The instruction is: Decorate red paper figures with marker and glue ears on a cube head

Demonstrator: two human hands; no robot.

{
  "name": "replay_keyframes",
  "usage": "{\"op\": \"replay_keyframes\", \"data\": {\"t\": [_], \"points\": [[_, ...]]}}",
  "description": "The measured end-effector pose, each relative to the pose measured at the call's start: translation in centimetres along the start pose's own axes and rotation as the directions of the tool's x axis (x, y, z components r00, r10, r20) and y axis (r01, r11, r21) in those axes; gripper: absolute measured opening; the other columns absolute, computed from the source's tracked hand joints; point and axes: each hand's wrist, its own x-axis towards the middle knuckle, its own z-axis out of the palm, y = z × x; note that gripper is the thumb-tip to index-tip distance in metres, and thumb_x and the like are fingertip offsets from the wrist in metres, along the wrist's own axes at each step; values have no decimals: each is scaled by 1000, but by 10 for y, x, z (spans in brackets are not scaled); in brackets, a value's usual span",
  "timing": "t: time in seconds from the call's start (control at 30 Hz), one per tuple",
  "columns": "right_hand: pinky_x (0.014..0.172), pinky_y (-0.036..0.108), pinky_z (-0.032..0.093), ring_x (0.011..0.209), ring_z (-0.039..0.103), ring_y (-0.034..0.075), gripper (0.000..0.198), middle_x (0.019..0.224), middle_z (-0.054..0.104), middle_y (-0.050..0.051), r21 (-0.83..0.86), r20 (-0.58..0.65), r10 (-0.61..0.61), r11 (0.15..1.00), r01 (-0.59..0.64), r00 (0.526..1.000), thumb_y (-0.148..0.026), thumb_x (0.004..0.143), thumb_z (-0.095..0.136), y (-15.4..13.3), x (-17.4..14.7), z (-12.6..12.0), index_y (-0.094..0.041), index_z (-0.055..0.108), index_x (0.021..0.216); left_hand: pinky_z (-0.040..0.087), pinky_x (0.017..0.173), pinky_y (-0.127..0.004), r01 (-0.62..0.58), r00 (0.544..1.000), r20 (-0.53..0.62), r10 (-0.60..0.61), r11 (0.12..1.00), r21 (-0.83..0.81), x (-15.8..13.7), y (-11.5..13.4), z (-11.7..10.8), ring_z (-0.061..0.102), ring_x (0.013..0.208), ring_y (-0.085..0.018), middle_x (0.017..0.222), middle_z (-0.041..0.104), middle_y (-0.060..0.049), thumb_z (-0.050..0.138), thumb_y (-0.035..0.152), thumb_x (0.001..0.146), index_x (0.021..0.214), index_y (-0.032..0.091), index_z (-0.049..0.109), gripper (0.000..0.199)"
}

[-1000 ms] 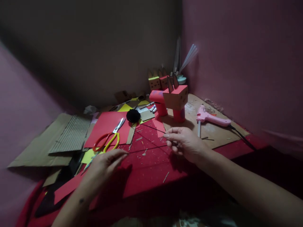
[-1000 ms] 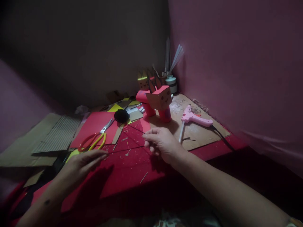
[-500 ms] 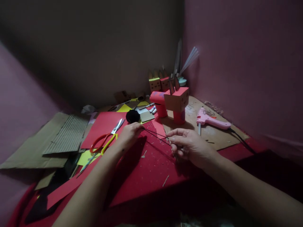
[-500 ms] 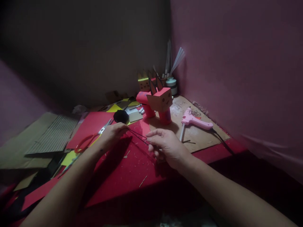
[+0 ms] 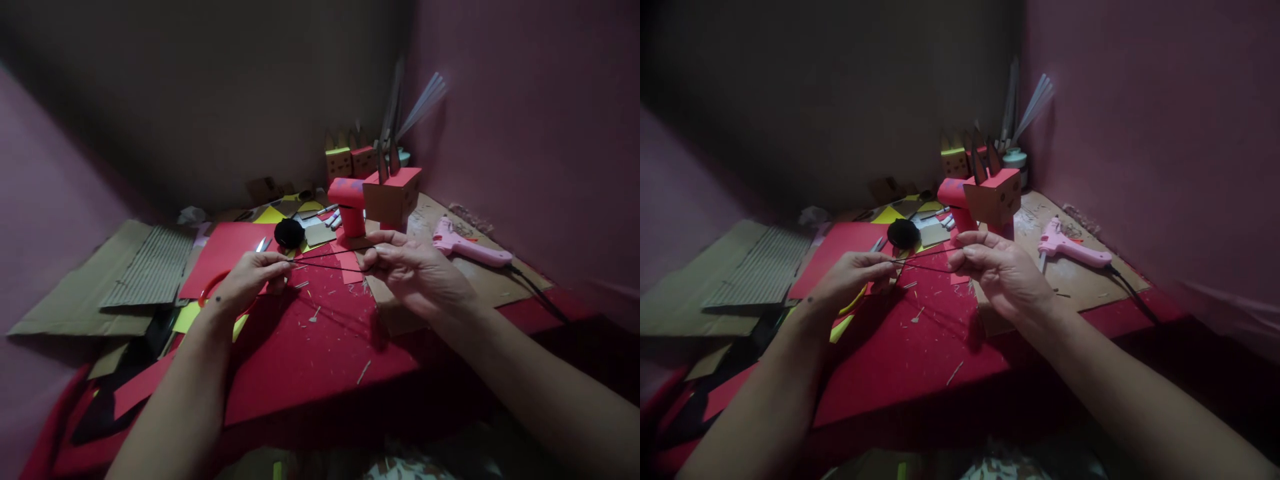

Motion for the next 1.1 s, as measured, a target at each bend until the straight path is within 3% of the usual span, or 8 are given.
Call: {"op": "replay_keyframes", "data": {"t": [0.1, 0.27, 0.37, 0.57, 0.73, 0.9, 1.03, 1.1], "points": [[59, 27, 50, 59, 63, 13, 12, 67, 72, 2, -44, -24, 50, 998, -51, 998, -9, 72, 70, 0, 8, 5, -17, 74, 80, 38, 48, -22, 23, 1000, -11, -24, 999, -32, -2, 0, -6, 52, 49, -10, 57, 66, -4, 75, 40, 78, 71, 15, 75, 26], [42, 23, 27, 42, 42, 7, 13, 61, 69, 3, -164, -2, 18, 986, -18, 1000, -6, 72, 67, -4, 33, 14, -14, 72, 81, 37, 49, -22, 68, 998, 9, -68, 996, -59, -2, -3, -10, 54, 52, -11, 59, 67, -5, 77, 41, 78, 70, 15, 74, 27], [43, 24, 30, 46, 44, 8, 13, 64, 70, 6, -204, 50, -18, 979, 28, 999, -5, 72, 65, -3, 46, 15, -14, 70, 80, 40, 51, -23, 73, 997, 12, -72, 995, -64, -1, -6, -12, 55, 53, -11, 62, 68, -5, 77, 42, 79, 70, 15, 74, 29], [47, 22, 40, 52, 52, 10, 16, 66, 68, 3, -121, 123, 40, 992, -25, 992, -2, 76, 65, -1, 51, 28, -15, 67, 84, 37, 48, -24, 19, 1000, -9, -20, 1000, -14, 2, -5, -6, 49, 49, -11, 56, 60, -1, 82, 36, 70, 76, 15, 80, 21], [45, 18, 39, 44, 48, 7, 19, 58, 66, 3, -59, 68, 92, 994, -88, 993, 5, 82, 55, -8, 49, 59, -11, 64, 83, 44, 55, -24, -90, 995, 36, 91, 996, -27, -1, 4, 6, 58, 67, -12, 106, 70, -7, 86, 36, 64, 76, 18, 79, 23], [47, 17, 40, 46, 50, 7, 20, 55, 61, 0, 46, 33, 43, 998, -45, 999, 2, 86, 52, -5, 62, 82, -14, 61, 80, 41, 55, -24, -47, 974, 216, 64, 995, -84, -7, 9, 18, 55, 58, -12, 71, 68, -2, 80, 39, 74, 87, 16, 79, 27], [46, 18, 34, 44, 43, 7, 21, 54, 58, -4, 101, 52, -8, 995, 3, 999, 2, 85, 49, 5, 79, 96, -17, 57, 80, 47, 63, -28, -21, 963, 263, 61, 988, -152, -10, 13, 29, 61, 65, -13, 87, 74, -4, 81, 33, 73, 105, 16, 75, 37], [45, 19, 30, 44, 38, 7, 23, 52, 56, -6, 115, 44, -18, 993, 13, 999, 3, 84, 48, 10, 86, 103, -19, 55, 79, 45, 61, -27, -18, 962, 264, 65, 984, -177, -10, 14, 35, 58, 62, -13, 80, 71, -2, 80, 32, 73, 106, 16, 73, 38]]}}
